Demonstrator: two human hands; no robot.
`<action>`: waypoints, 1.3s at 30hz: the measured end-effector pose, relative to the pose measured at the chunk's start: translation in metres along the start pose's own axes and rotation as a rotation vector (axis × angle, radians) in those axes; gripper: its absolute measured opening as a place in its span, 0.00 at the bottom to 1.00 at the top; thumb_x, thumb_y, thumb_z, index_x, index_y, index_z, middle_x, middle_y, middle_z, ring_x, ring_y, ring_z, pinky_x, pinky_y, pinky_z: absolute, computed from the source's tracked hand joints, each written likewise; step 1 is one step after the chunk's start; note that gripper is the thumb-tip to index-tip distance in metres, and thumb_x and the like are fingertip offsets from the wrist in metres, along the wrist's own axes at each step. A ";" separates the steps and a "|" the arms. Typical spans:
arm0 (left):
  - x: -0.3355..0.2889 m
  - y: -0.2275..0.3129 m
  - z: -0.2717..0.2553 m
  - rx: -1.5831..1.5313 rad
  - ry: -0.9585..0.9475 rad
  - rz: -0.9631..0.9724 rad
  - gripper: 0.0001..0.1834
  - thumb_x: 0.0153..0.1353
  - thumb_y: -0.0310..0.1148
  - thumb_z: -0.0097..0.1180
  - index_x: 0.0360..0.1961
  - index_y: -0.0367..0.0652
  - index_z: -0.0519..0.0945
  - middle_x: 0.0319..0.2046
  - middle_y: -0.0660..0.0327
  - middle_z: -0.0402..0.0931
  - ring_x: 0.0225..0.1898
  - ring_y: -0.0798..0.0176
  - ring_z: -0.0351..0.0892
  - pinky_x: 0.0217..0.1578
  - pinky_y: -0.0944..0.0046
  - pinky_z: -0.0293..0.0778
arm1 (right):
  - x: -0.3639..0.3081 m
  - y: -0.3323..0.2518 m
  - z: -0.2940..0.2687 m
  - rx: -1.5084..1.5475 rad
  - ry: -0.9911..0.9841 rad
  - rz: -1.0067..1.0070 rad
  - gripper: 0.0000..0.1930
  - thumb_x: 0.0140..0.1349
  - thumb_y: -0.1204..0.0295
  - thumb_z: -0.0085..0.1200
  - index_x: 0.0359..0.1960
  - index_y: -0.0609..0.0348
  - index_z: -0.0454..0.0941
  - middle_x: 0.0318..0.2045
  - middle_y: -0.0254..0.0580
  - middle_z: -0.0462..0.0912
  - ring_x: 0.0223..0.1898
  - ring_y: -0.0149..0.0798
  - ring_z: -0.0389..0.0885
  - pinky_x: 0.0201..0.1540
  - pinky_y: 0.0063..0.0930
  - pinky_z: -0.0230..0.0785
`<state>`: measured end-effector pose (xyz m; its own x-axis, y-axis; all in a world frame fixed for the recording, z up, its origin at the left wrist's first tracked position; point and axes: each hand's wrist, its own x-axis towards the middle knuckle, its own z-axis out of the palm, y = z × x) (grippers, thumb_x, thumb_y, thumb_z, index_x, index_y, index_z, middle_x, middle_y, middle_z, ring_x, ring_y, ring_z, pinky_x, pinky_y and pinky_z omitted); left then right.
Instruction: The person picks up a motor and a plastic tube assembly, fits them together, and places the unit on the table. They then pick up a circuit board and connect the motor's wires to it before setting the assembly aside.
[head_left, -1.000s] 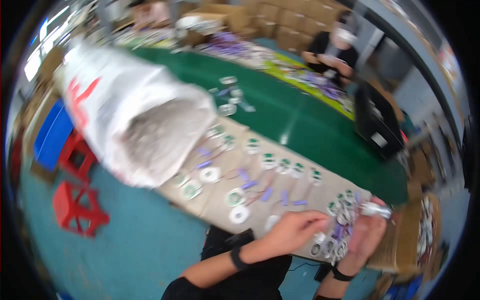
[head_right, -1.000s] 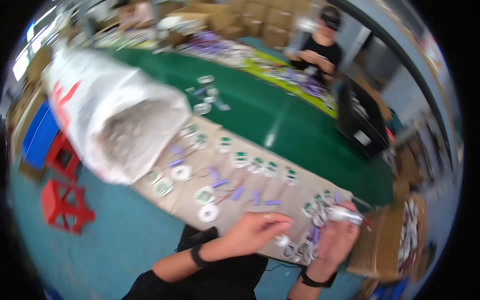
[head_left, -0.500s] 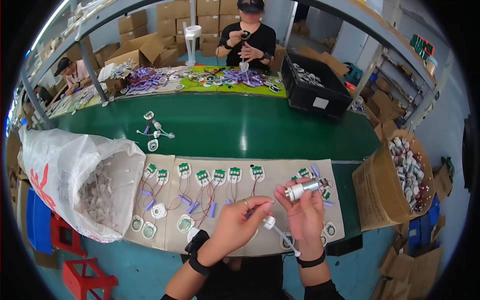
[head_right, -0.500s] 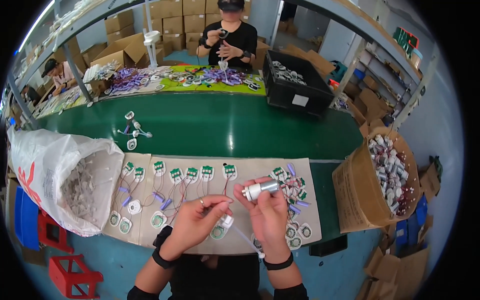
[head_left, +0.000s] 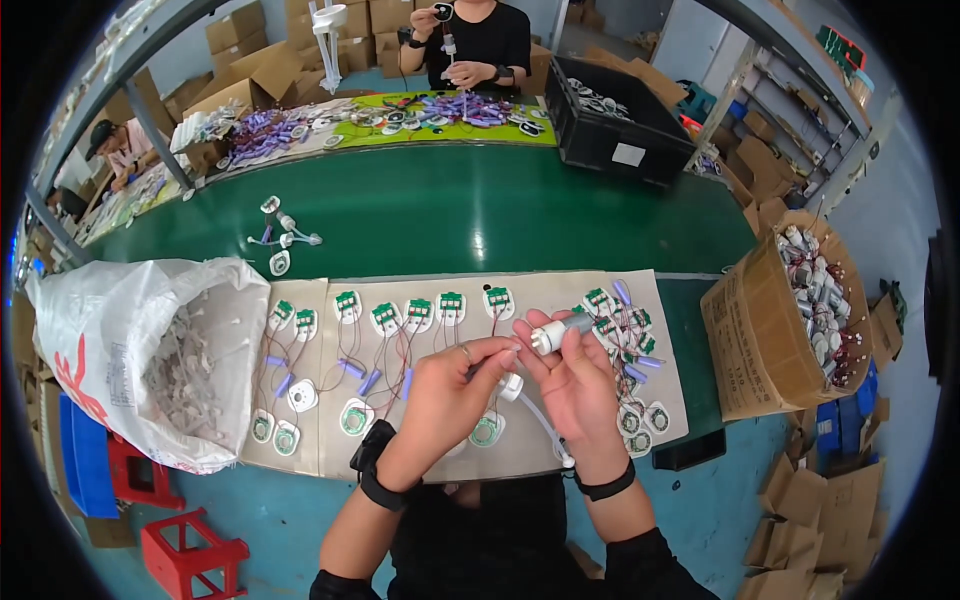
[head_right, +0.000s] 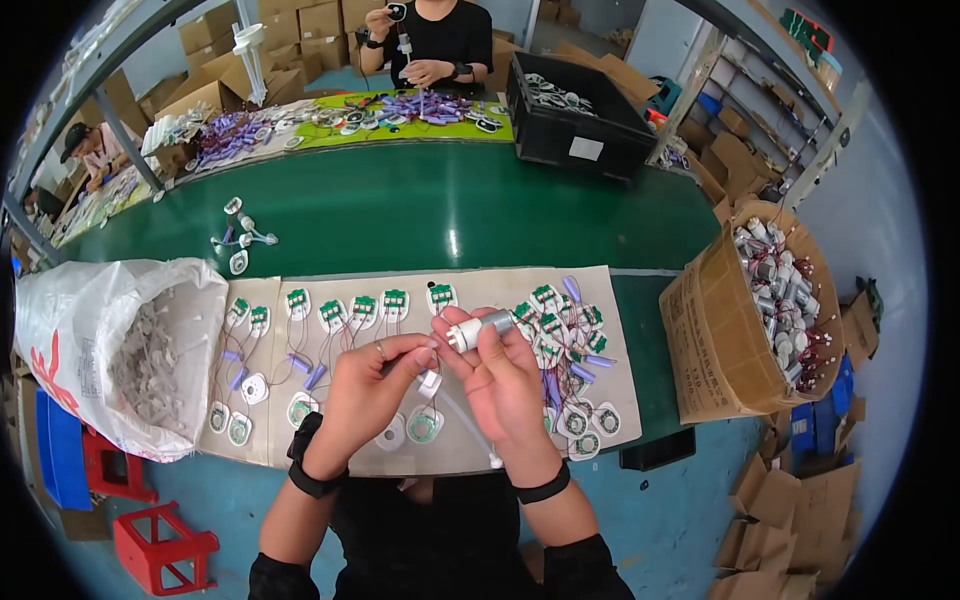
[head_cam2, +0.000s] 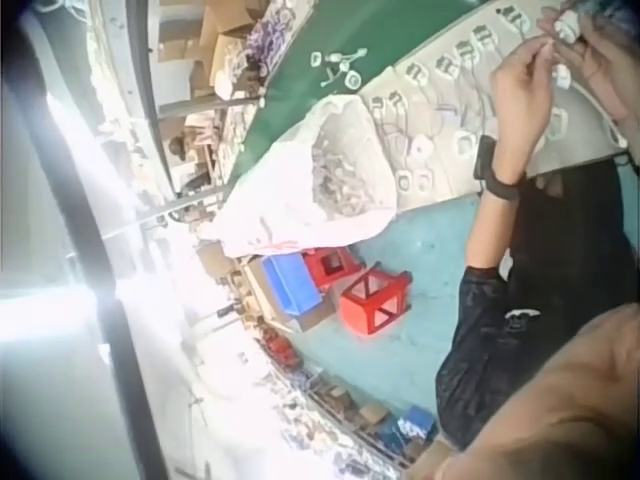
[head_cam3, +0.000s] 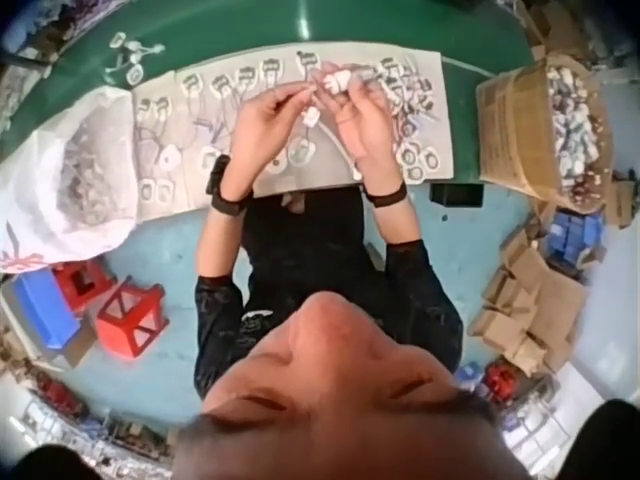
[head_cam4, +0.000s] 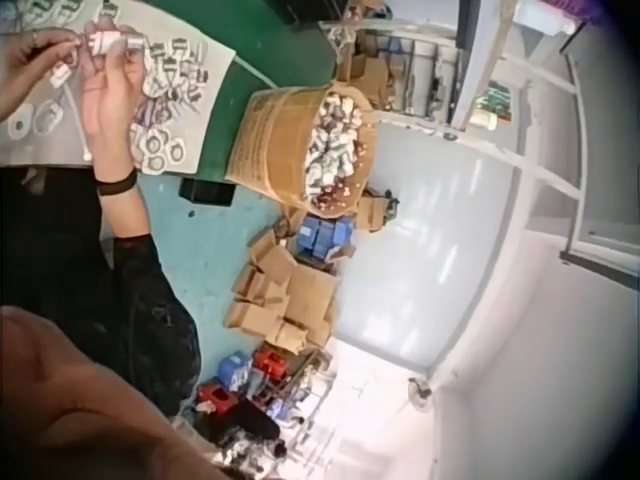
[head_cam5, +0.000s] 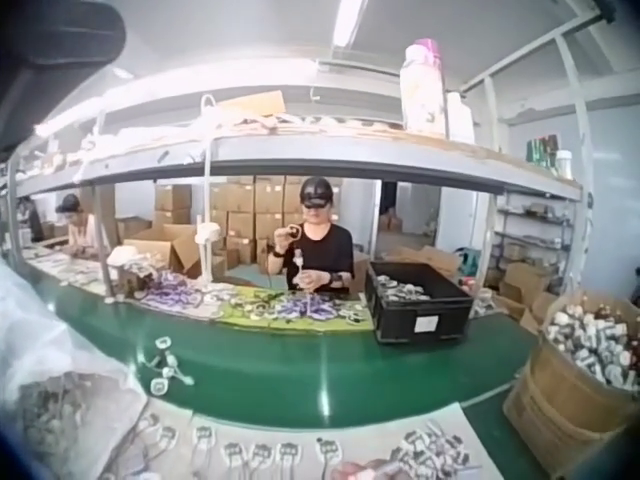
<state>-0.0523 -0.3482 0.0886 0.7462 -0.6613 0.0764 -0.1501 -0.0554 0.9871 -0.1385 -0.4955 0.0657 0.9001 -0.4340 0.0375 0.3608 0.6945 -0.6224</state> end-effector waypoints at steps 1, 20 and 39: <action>-0.001 0.001 0.000 0.031 0.004 0.006 0.11 0.68 0.30 0.58 0.47 0.35 0.84 0.34 0.59 0.86 0.38 0.72 0.82 0.41 0.71 0.76 | 0.000 0.001 -0.001 0.002 0.010 0.011 0.13 0.74 0.68 0.47 0.53 0.62 0.71 0.55 0.55 0.78 0.60 0.54 0.76 0.63 0.48 0.72; 0.001 -0.007 -0.005 0.164 0.113 0.160 0.11 0.64 0.33 0.62 0.44 0.39 0.85 0.33 0.52 0.85 0.32 0.59 0.84 0.34 0.65 0.77 | 0.002 0.012 0.008 -0.166 0.016 -0.102 0.12 0.68 0.70 0.56 0.48 0.60 0.72 0.50 0.53 0.81 0.55 0.52 0.80 0.56 0.42 0.78; -0.022 0.012 -0.013 0.338 0.180 0.422 0.06 0.60 0.29 0.64 0.38 0.40 0.86 0.26 0.55 0.82 0.25 0.55 0.79 0.27 0.61 0.73 | -0.011 0.006 0.032 -0.283 -0.109 -0.130 0.15 0.64 0.72 0.62 0.46 0.58 0.68 0.48 0.53 0.81 0.54 0.51 0.81 0.57 0.46 0.76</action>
<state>-0.0619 -0.3251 0.1007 0.6710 -0.5421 0.5059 -0.6361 -0.0702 0.7684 -0.1384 -0.4680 0.0863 0.8773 -0.4340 0.2048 0.4061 0.4440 -0.7987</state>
